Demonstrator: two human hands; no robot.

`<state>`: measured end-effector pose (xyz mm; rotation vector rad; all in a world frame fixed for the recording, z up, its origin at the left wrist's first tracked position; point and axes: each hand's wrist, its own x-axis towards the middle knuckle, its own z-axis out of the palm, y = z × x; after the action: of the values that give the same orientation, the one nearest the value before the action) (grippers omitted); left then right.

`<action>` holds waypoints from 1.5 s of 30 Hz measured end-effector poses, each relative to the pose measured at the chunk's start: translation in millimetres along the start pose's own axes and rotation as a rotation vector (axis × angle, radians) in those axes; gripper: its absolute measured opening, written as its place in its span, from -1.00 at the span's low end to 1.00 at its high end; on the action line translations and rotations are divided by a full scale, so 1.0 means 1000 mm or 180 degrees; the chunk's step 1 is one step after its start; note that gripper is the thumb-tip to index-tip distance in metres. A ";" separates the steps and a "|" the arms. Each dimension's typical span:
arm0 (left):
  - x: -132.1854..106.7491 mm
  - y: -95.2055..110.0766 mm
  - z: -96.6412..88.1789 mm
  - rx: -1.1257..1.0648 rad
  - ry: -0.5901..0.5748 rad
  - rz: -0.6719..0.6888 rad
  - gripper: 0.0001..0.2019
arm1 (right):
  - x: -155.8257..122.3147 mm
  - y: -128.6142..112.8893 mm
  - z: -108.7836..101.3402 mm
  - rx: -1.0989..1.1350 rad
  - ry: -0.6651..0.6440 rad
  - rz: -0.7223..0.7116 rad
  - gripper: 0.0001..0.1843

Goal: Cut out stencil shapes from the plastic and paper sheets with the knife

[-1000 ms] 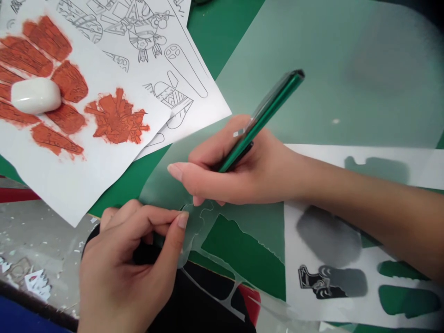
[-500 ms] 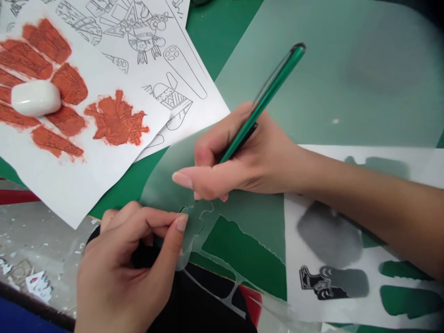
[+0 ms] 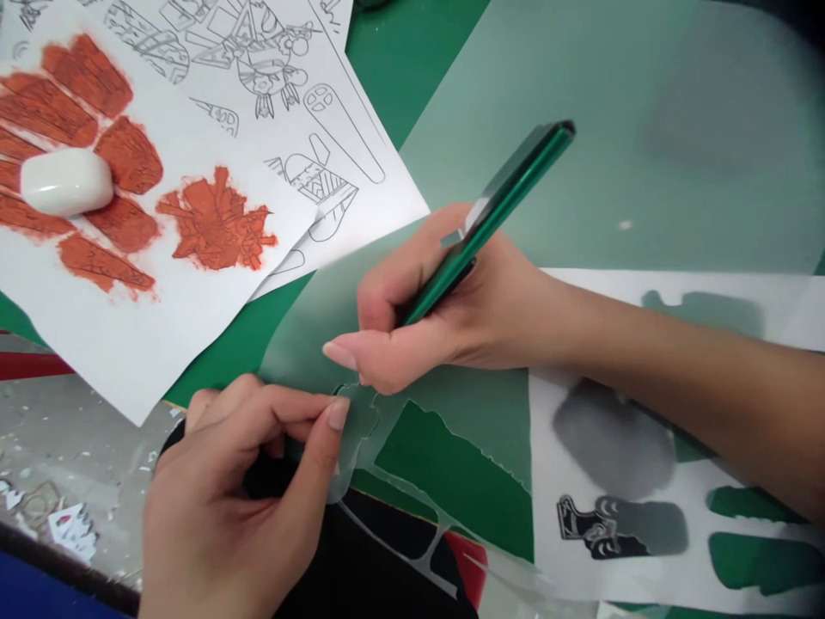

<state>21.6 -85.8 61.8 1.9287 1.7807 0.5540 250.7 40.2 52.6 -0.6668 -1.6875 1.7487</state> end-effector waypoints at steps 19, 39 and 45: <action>0.001 -0.002 0.000 0.0057 -0.0038 0.0153 -0.88 | 0.001 -0.003 -0.002 0.0019 -0.0060 0.0070 -0.49; 0.001 0.003 -0.003 0.0062 -0.0044 0.0161 -0.87 | 0.000 -0.001 -0.012 -0.0478 -0.0365 -0.0112 -0.51; 0.000 0.003 -0.002 0.0145 -0.0025 0.0100 -0.86 | -0.001 -0.001 -0.009 -0.0600 -0.0239 -0.0090 -0.47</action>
<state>23.0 -85.4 65.7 1.9899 1.7754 0.5201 257.7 46.1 52.8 -0.6633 -1.9212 1.6267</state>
